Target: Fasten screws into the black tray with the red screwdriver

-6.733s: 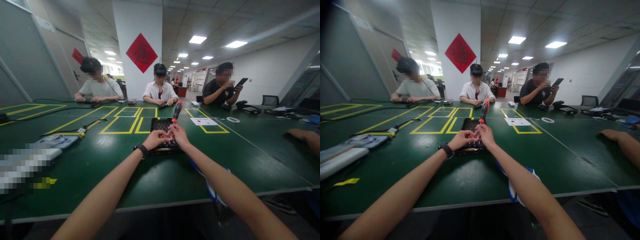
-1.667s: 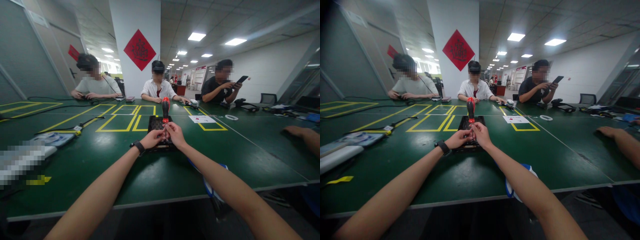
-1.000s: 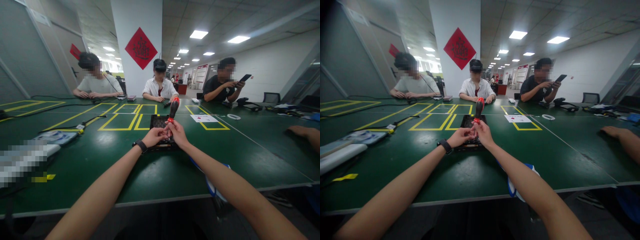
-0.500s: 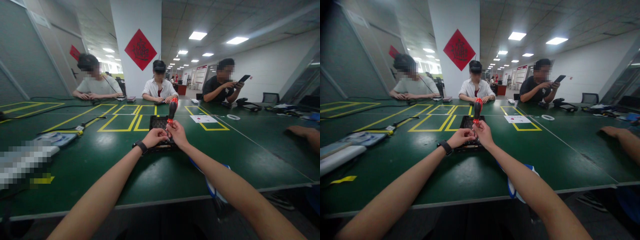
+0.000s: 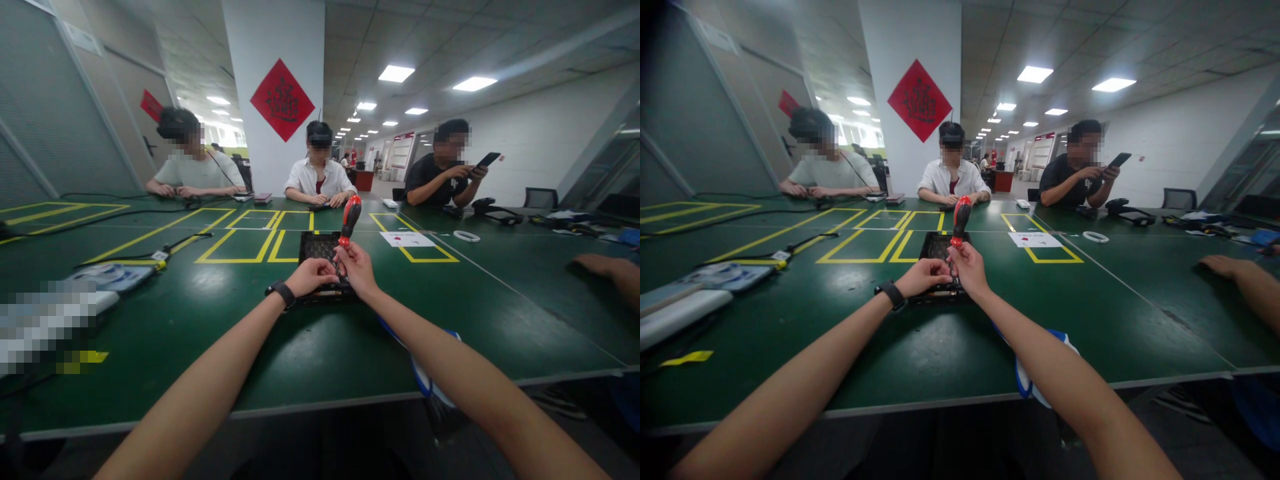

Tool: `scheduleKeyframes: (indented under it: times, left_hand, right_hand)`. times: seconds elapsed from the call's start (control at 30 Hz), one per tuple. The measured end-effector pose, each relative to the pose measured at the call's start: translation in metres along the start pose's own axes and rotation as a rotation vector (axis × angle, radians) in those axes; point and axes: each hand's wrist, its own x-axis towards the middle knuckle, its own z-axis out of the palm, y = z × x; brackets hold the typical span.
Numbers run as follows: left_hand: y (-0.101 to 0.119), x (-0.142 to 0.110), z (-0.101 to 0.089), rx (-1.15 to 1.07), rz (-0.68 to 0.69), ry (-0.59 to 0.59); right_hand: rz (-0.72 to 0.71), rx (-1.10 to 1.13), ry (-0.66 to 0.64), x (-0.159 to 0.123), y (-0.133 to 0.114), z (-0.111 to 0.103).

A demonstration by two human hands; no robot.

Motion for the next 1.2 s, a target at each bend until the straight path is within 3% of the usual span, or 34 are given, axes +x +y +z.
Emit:
scheduleKeyframes:
  times: [0.57, 0.87, 1.2]
  left_hand:
    - [0.0007, 0.0014, -0.0024, 0.022, 0.095, -0.076]
    - [-0.0023, 0.0010, -0.0001, -0.004, 0.036, -0.011]
    - [-0.0015, -0.0001, 0.0000, -0.102, -0.003, -0.008]
  right_hand:
    - [0.069, 0.205, -0.125, 0.0015, 0.0092, -0.0010]
    - [0.028, 0.043, -0.056, 0.0003, 0.0032, 0.0003]
    - [0.021, 0.075, -0.027, -0.0006, 0.0022, 0.0007]
